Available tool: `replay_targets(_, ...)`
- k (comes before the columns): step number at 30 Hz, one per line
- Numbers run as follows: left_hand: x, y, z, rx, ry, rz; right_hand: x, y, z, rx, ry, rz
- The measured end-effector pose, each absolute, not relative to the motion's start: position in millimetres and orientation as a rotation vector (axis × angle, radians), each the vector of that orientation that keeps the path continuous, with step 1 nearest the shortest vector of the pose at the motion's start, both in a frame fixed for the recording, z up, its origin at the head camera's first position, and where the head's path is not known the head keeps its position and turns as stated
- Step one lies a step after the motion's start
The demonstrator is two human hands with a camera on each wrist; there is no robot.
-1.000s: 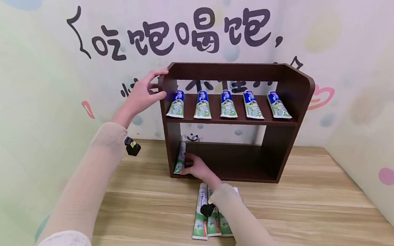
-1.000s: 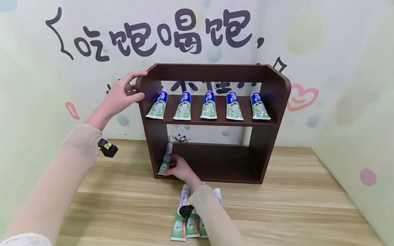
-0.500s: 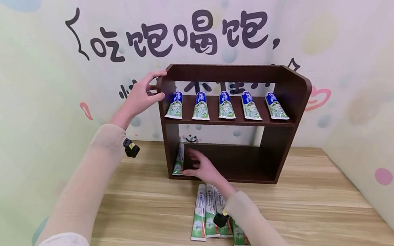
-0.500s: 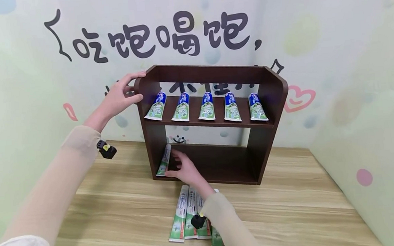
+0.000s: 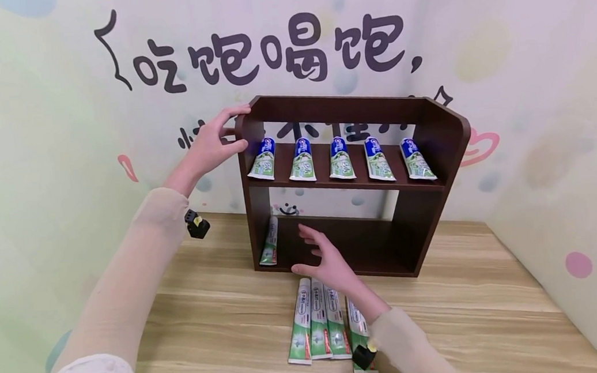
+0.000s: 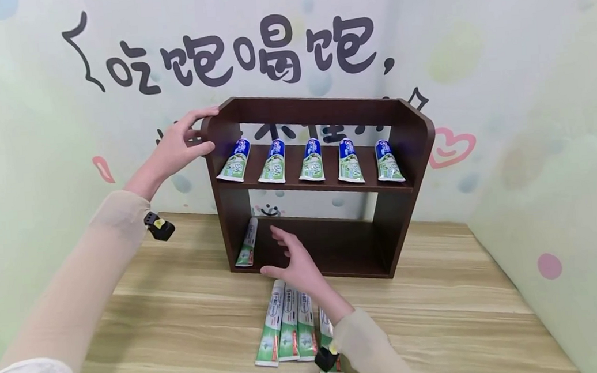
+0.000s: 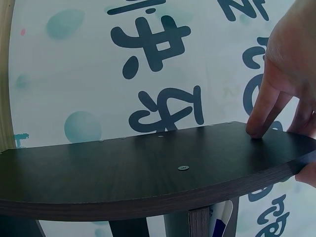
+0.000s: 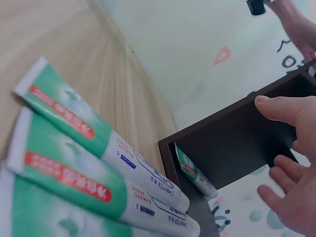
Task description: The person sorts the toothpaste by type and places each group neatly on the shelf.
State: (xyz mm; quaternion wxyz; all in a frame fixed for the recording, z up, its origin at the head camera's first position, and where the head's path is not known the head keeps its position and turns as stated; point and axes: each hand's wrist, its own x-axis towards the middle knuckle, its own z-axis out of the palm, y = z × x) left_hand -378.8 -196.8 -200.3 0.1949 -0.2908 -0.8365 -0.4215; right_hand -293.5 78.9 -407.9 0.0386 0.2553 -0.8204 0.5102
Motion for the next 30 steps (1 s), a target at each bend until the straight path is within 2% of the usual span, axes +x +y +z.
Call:
replay_targets(14, -380.7, -197.5, -200.7, -0.813, -2.355, -1.186, -250.1, 123.0, -405.6, 0.702, -2.505, 1.444)
replay_targets(30, -378.8, -196.8, -199.8, -0.812, -2.361, -1.191, -223.3, 158.3, -425.7, 0.556, -2.557, 1.349)
